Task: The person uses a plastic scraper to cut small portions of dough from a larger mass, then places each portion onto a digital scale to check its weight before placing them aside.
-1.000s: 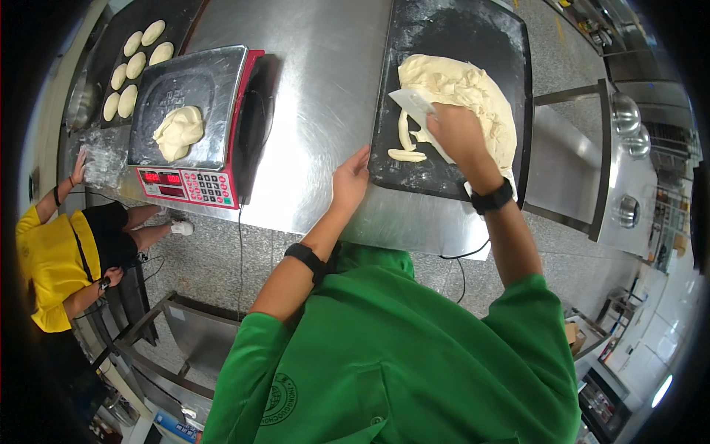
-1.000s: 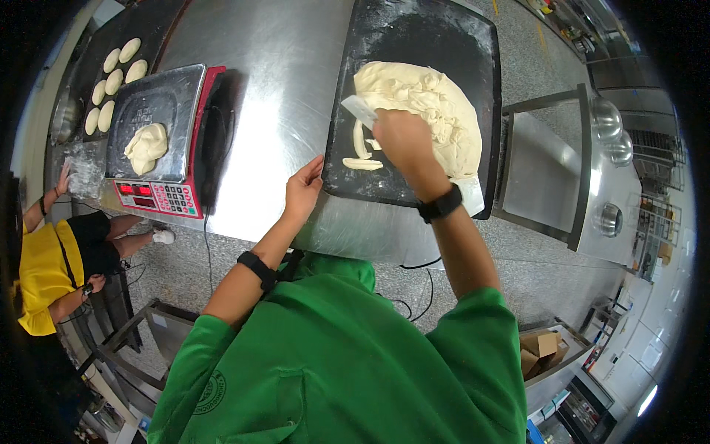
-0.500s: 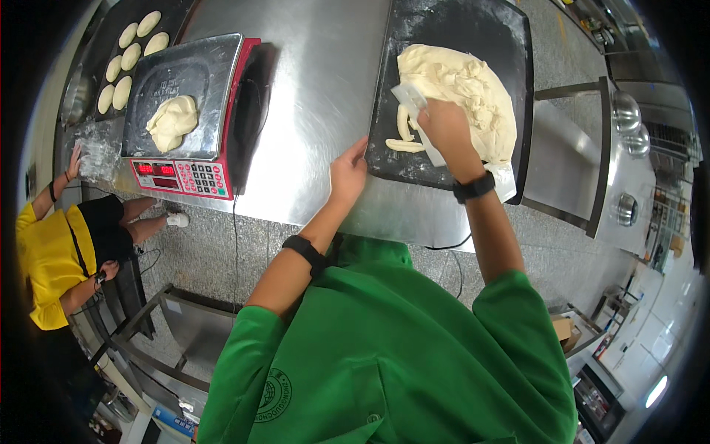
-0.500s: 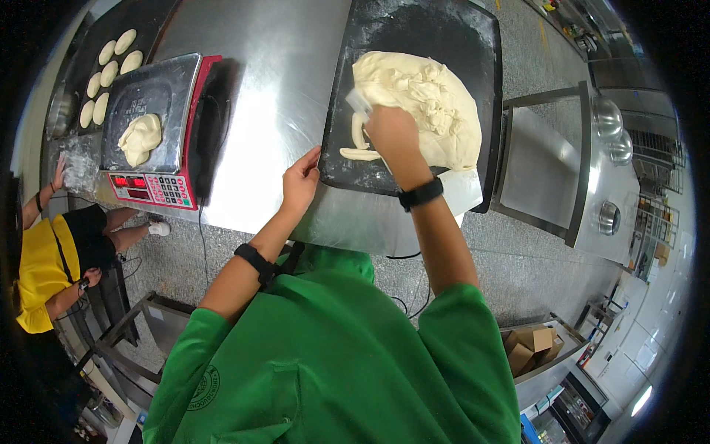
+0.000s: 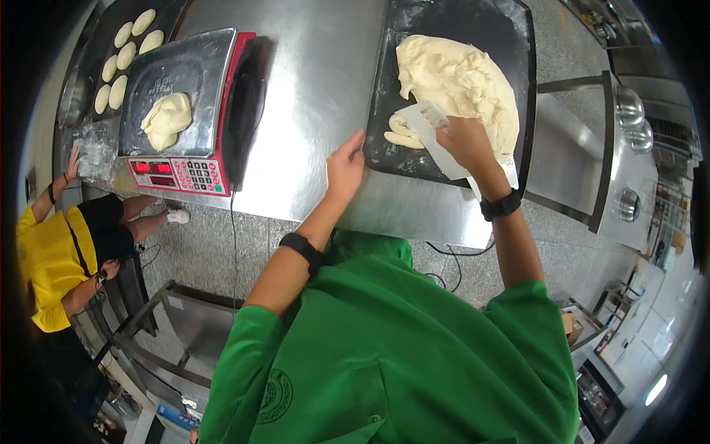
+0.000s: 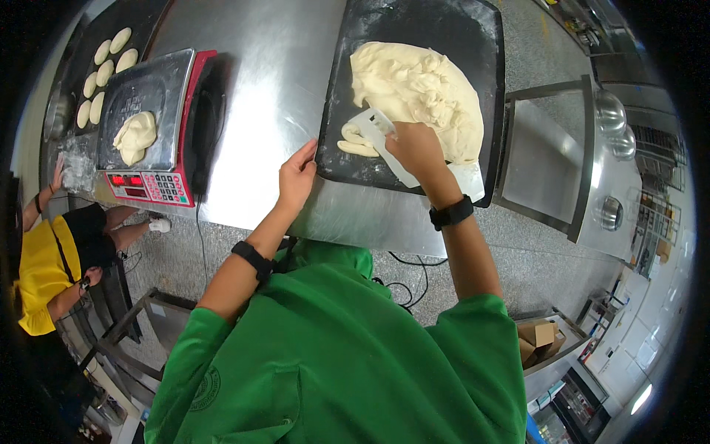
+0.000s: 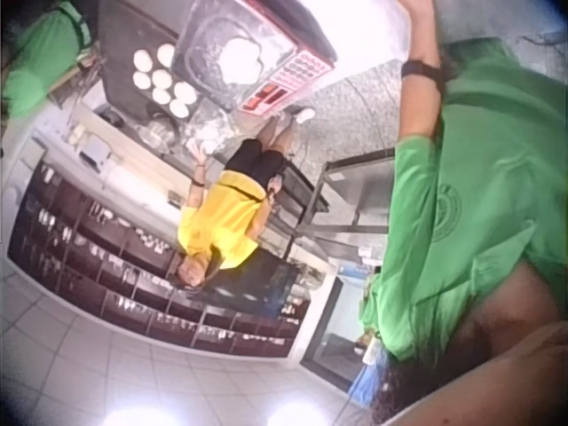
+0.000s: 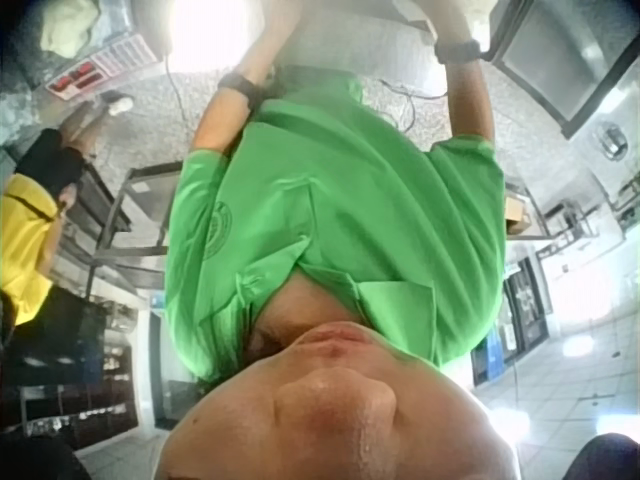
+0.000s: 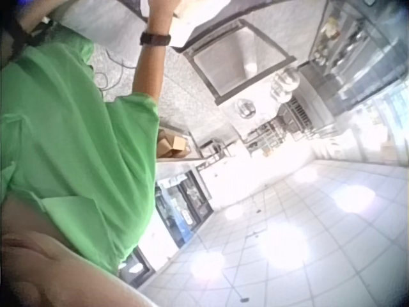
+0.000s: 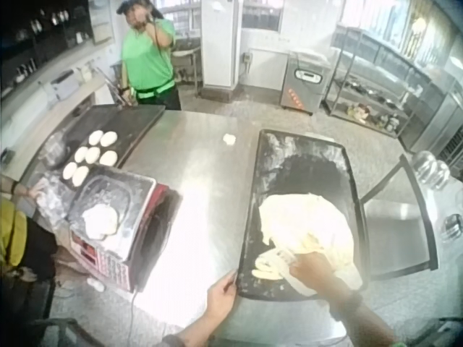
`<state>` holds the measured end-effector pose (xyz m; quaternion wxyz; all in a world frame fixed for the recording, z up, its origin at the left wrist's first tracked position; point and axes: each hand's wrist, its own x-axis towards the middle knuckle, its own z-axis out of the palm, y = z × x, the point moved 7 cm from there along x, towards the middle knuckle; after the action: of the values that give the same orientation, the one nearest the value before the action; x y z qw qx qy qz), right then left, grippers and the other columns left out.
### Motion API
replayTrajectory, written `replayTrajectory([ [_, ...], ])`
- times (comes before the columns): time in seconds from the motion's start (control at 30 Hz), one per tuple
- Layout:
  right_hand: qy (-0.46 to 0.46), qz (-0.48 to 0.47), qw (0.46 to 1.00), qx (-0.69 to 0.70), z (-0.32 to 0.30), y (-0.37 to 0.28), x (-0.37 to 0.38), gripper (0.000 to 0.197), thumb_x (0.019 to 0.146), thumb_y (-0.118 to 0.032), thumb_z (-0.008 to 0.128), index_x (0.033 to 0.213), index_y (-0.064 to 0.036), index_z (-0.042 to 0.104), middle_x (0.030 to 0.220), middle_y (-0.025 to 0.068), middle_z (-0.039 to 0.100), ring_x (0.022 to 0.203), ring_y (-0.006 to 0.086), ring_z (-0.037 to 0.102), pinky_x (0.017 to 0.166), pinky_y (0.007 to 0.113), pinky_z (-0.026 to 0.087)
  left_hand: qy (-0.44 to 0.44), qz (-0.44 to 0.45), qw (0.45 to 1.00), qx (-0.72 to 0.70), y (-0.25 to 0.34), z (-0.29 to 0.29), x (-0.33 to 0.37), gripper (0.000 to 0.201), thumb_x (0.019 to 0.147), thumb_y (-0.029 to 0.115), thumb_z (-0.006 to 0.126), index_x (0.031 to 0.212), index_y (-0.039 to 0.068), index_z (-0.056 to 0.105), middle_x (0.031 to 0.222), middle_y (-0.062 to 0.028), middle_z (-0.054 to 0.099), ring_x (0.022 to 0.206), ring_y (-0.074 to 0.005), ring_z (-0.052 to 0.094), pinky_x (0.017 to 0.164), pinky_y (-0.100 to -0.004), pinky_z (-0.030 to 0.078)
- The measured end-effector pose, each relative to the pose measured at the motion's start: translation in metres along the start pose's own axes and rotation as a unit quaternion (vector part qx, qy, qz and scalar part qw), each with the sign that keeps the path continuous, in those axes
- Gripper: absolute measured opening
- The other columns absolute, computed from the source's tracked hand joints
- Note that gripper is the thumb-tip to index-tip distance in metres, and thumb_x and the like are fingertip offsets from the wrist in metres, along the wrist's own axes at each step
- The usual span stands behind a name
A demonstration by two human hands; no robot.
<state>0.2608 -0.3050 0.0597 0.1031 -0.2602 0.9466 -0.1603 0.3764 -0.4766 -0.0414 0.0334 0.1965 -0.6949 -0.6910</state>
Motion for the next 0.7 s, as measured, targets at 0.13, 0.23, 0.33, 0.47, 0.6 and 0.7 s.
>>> replayTrajectory([
  [0.13,-0.111,-0.019,0.99,0.088,0.002,-0.008,0.019,0.022,0.068,-0.019,0.05,0.067,0.0023,0.055,0.059,0.0188,0.054,0.055,0.0317,0.053,0.054,0.036,0.043,-0.061,-0.063,0.993,-0.082,0.0,0.005,0.003,0.046,0.073,-0.01,0.039,0.118,-0.001,0.038,0.114,-0.015,0.047,0.101,-0.0169,0.046,0.086,-0.0231,0.034],
  [0.23,-0.158,-0.099,0.979,0.081,0.006,-0.015,0.026,0.023,0.066,-0.019,0.049,0.067,0.0024,0.056,0.059,0.019,0.054,0.054,0.0315,0.053,0.054,0.035,0.043,-0.081,-0.088,0.988,-0.099,0.008,0.005,0.003,0.049,0.073,-0.011,0.039,0.121,-0.001,0.035,0.116,-0.0152,0.044,0.103,-0.0173,0.044,0.086,-0.0237,0.034],
  [0.33,-0.205,-0.093,0.97,0.095,0.011,-0.023,0.021,0.024,0.065,-0.02,0.05,0.069,0.0027,0.057,0.061,0.0194,0.054,0.056,0.0311,0.053,0.054,0.035,0.042,-0.094,-0.066,0.987,-0.116,0.004,0.004,0.005,0.05,0.071,-0.011,0.038,0.12,-0.003,0.033,0.115,-0.0156,0.046,0.105,-0.0192,0.045,0.087,-0.0256,0.035],
  [0.47,-0.189,-0.072,0.977,0.063,0.0,-0.014,0.023,0.025,0.065,-0.021,0.052,0.073,0.0024,0.058,0.065,0.0194,0.055,0.058,0.0314,0.054,0.056,0.034,0.043,-0.103,-0.066,0.986,-0.115,0.003,0.003,0.005,0.05,0.071,-0.011,0.039,0.12,-0.003,0.033,0.114,-0.0159,0.046,0.104,-0.0193,0.045,0.087,-0.0255,0.035],
  [0.6,-0.172,-0.046,0.982,0.058,-0.016,-0.005,0.019,0.026,0.065,-0.021,0.053,0.076,0.0026,0.058,0.066,0.0196,0.056,0.059,0.0313,0.055,0.057,0.034,0.044,-0.108,-0.073,0.985,-0.11,0.001,0.002,0.006,0.048,0.071,-0.01,0.04,0.119,-0.003,0.035,0.114,-0.016,0.046,0.104,-0.0199,0.046,0.086,-0.0252,0.036],
  [0.7,-0.164,0.023,0.984,0.066,-0.01,0.013,0.009,0.026,0.065,-0.02,0.054,0.076,0.0028,0.058,0.067,0.0195,0.056,0.061,0.0308,0.056,0.058,0.034,0.044,-0.11,-0.071,0.985,-0.108,-0.001,0.003,0.007,0.047,0.072,-0.01,0.04,0.118,-0.003,0.036,0.114,-0.0165,0.046,0.104,-0.0202,0.047,0.086,-0.0251,0.036],
])
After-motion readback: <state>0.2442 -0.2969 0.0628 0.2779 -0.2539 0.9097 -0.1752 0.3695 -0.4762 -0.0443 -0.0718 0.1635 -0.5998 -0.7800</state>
